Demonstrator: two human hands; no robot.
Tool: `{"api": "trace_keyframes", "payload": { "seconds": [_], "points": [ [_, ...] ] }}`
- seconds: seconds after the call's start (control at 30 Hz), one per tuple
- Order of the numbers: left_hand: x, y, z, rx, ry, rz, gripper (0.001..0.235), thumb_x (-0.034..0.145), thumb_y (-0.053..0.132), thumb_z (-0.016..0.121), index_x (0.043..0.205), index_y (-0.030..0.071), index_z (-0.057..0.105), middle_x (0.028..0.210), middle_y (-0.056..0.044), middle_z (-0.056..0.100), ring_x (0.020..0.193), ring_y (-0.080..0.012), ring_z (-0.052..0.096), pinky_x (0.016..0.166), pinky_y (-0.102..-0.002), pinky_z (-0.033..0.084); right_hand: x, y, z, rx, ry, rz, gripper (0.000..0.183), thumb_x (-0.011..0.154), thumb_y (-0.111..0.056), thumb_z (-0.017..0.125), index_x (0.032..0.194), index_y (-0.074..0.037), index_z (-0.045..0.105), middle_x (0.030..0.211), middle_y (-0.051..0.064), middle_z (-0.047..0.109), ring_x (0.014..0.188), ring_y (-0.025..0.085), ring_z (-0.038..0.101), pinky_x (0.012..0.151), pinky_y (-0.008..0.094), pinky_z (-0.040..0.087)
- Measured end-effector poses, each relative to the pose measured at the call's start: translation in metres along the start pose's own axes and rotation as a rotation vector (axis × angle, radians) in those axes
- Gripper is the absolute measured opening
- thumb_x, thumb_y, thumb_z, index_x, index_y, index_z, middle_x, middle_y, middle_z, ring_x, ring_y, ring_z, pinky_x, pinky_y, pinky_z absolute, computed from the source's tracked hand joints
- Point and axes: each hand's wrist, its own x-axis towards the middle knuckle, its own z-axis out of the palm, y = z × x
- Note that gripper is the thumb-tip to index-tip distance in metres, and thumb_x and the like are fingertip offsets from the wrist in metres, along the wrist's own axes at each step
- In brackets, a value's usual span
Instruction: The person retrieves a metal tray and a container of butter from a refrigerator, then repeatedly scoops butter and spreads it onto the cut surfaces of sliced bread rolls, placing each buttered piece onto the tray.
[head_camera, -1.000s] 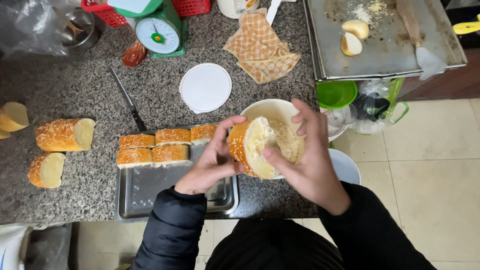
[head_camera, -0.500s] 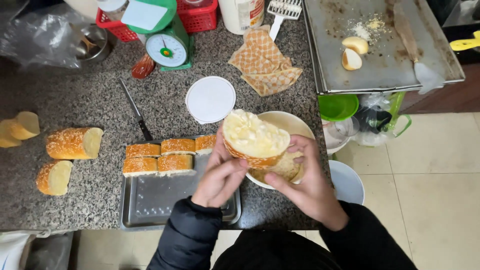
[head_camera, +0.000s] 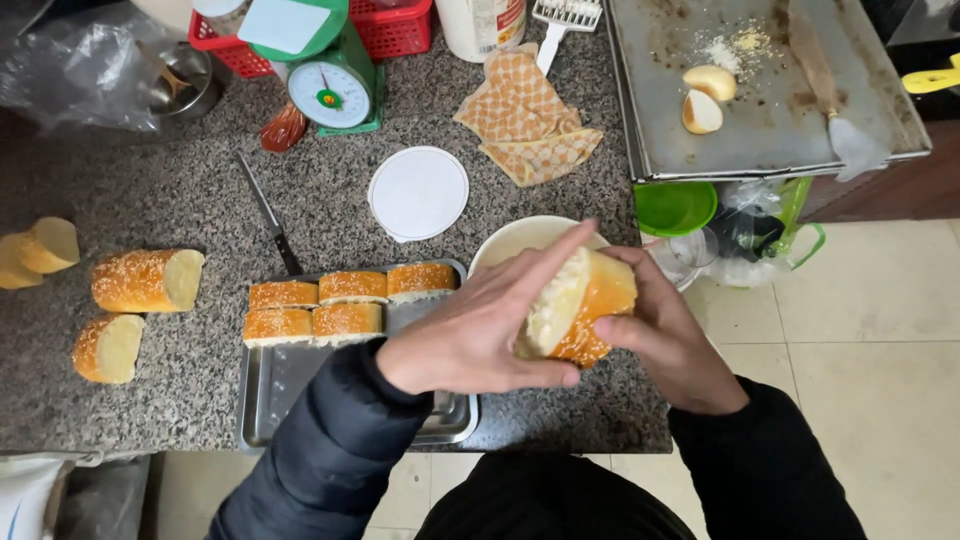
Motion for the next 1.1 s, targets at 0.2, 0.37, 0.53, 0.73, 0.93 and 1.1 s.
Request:
{"api": "trace_keyframes", "payload": {
  "seconds": [0.2, 0.37, 0.53, 0.73, 0.93, 1.1],
  "points": [
    [0.024, -0.011, -0.003, 0.315, -0.128, -0.172, 0.1, 0.095, 0.022, 0.09, 0.179, 0.017, 0.035, 0.129, -0.032, 0.07, 0.116, -0.0495, 0.074, 0.1, -0.066, 0.061, -0.005, -0.023, 0.004, -0.135, 0.203, -0.089, 0.071, 0.097, -0.021, 0.073, 0.158, -0.002, 0.041, 0.154, 0.022, 0.052, 0.145, 0.043, 0.059, 0.121, 0.057, 0.046],
    [0.06, -0.097, 0.05, 0.643, -0.235, -0.329, 0.1, 0.094, 0.035, 0.09, 0.176, 0.025, 0.034, 0.133, -0.024, 0.069, 0.12, -0.0485, 0.075, 0.096, -0.064, 0.064, -0.014, -0.031, -0.009, -0.187, 0.382, -0.084, 0.052, 0.114, -0.026, 0.058, 0.156, -0.002, 0.04, 0.157, 0.015, 0.04, 0.153, 0.036, 0.051, 0.121, 0.046, 0.038],
    [0.092, -0.205, 0.131, 0.917, -0.366, -0.437, 0.101, 0.09, 0.034, 0.095, 0.171, 0.037, 0.033, 0.136, -0.021, 0.064, 0.118, -0.0452, 0.072, 0.093, -0.059, 0.061, -0.017, -0.02, -0.016, -0.157, 0.452, -0.022, 0.045, 0.116, -0.028, 0.056, 0.152, -0.003, 0.047, 0.153, 0.011, 0.046, 0.152, 0.03, 0.055, 0.121, 0.041, 0.04],
    [0.077, -0.083, 0.058, 0.771, -0.304, -0.449, 0.097, 0.1, 0.027, 0.087, 0.175, 0.025, 0.026, 0.137, -0.025, 0.064, 0.128, -0.0496, 0.071, 0.101, -0.064, 0.061, -0.022, -0.022, -0.033, -0.146, 0.527, 0.03, 0.039, 0.119, -0.028, 0.056, 0.149, -0.003, 0.051, 0.148, 0.01, 0.051, 0.146, 0.027, 0.06, 0.118, 0.041, 0.046],
    [0.083, -0.156, 0.101, 0.831, -0.373, -0.434, 0.099, 0.099, 0.027, 0.089, 0.175, 0.027, 0.026, 0.137, -0.024, 0.064, 0.126, -0.0464, 0.073, 0.103, -0.06, 0.061, -0.019, -0.026, -0.019, -0.15, 0.529, 0.051, 0.036, 0.117, -0.026, 0.058, 0.145, -0.003, 0.057, 0.145, 0.008, 0.056, 0.142, 0.024, 0.063, 0.117, 0.038, 0.048],
    [0.082, -0.129, 0.099, 0.883, -0.329, -0.472, 0.084, 0.101, 0.032, 0.084, 0.169, 0.027, 0.035, 0.138, -0.021, 0.065, 0.128, -0.0447, 0.071, 0.107, -0.058, 0.056, -0.015, -0.016, -0.025, -0.118, 0.521, 0.051, 0.033, 0.12, -0.026, 0.055, 0.142, -0.002, 0.057, 0.143, 0.012, 0.056, 0.14, 0.027, 0.063, 0.118, 0.044, 0.048]
  ]
}}
